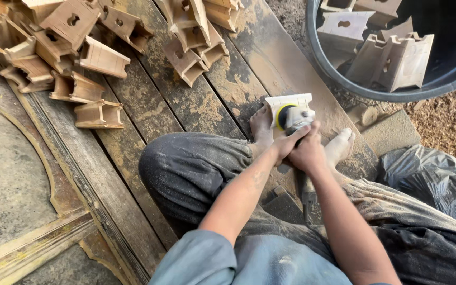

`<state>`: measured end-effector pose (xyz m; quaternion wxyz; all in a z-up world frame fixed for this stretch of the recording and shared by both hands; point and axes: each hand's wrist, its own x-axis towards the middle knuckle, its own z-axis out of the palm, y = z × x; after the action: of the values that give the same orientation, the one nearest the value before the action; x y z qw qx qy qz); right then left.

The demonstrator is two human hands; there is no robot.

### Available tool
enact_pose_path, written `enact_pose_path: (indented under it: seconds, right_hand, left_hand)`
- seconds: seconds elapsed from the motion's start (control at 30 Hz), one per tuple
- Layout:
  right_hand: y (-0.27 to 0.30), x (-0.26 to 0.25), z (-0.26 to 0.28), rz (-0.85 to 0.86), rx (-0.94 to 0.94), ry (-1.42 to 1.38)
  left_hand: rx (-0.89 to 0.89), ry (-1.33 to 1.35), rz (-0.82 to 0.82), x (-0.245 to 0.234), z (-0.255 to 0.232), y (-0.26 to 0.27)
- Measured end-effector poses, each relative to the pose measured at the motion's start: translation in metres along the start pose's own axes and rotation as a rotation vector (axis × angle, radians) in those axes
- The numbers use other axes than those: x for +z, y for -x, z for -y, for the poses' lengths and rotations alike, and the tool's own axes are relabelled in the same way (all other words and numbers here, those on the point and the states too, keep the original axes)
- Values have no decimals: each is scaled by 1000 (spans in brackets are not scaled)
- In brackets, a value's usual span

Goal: The person sits on a wooden platform and uses an angle grinder with a sanding disc to smooth the surfaces of small, carved wooden pieces. They pick up each piece, sand it, and place it into a black tub.

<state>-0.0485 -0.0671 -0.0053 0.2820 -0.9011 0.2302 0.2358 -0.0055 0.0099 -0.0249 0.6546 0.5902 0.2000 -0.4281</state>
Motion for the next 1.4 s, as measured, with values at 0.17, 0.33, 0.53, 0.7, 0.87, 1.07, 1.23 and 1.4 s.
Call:
enact_pose_path:
  seconds: [0.17, 0.33, 0.53, 0.7, 0.87, 1.07, 1.23, 1.4]
  right_hand:
    - [17, -14, 28, 33, -71, 22]
    - [-23, -13, -17, -19, -30, -59]
    - [-21, 5, -9, -7, -48, 13]
    - [-17, 1, -16, 5, -16, -28]
    - [0, -45, 4, -22, 23, -60]
    - [-6, -60, 15, -45, 7, -128]
    - [-13, -26, 37, 57, -60, -42]
    - [-17, -28, 35, 85, -34, -60]
  left_hand:
    - [35, 22, -69, -14, -7, 15]
    - [-9, 10, -19, 18, -23, 28]
    - [47, -53, -58, 4, -17, 19]
    - [-49, 18, -99, -1, -22, 45]
    - [-47, -44, -8, 32, -21, 6]
    - [-28, -78, -25, 37, -53, 24]
    - [-10, -41, -142, 6, -54, 44]
    - [108, -709, -392, -14, -72, 59]
